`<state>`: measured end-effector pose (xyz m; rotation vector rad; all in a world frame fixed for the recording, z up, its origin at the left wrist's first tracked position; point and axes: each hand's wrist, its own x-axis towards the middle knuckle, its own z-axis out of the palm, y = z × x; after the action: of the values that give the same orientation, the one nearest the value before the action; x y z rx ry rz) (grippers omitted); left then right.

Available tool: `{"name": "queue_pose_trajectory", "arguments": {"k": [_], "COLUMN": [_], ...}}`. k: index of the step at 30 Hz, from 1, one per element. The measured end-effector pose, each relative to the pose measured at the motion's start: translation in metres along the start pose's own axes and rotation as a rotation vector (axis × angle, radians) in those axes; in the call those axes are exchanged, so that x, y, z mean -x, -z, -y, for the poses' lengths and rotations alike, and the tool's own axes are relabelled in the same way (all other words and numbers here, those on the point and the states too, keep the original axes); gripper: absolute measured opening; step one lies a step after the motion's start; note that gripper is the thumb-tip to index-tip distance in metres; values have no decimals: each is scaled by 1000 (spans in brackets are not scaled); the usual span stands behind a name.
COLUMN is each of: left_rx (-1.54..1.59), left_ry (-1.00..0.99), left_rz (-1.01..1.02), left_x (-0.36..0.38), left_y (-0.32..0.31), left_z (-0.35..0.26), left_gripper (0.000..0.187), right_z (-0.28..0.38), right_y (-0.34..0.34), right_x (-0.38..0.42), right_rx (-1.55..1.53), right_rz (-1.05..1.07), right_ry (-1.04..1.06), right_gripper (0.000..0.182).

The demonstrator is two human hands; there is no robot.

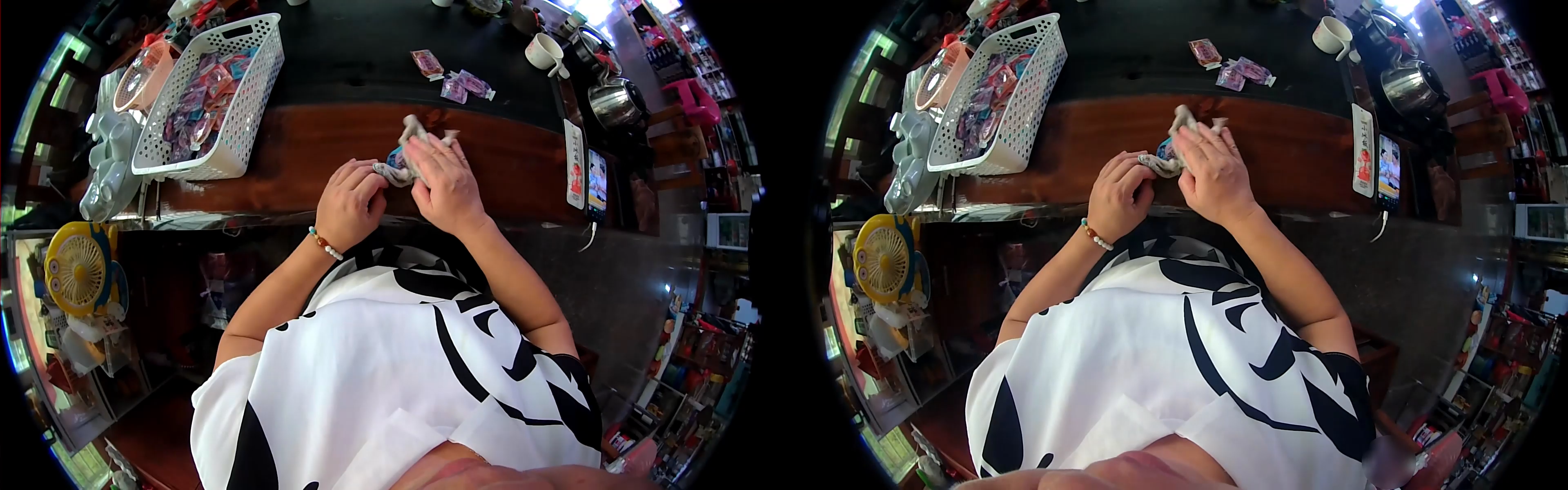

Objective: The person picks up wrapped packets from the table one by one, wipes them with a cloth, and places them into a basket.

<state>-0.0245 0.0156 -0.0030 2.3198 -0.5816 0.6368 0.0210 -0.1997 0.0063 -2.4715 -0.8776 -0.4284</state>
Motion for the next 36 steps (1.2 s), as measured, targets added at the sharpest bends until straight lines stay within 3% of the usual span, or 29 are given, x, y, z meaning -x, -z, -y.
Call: {"name": "queue_pose_trajectory", "arguments": {"k": [5,13,15,19,26,30,36], "left_rx": [7,70,161,180,120,-114,-236], "left_ry": [13,45,182,156,281,323,399], "left_rz": [6,-74,-87,-138,-60,46,235], "left_x": [1,3,3,-2,-14,-32,-51], "left_y": [0,-3,-2,3,-2,-7,-15], "left_z": [1,0,-3,-2,0,-5,-12], "left_gripper": [21,34,37,38,32,37,36], "right_z": [-1,28,33,29,-6,-32,-61], "right_y": [-1,12,10,4,3,10,16], "right_x": [11,30,24,11,5,16,31], "right_rx": [30,-104,-149,-137,-4,41,-40], "right_rz": [-29,41,112,117,-16,-85,-246], "right_ry": [-132,49,134,149,-139,-253,-273], "right_gripper": [58,46,46,44,50,45,40]}}
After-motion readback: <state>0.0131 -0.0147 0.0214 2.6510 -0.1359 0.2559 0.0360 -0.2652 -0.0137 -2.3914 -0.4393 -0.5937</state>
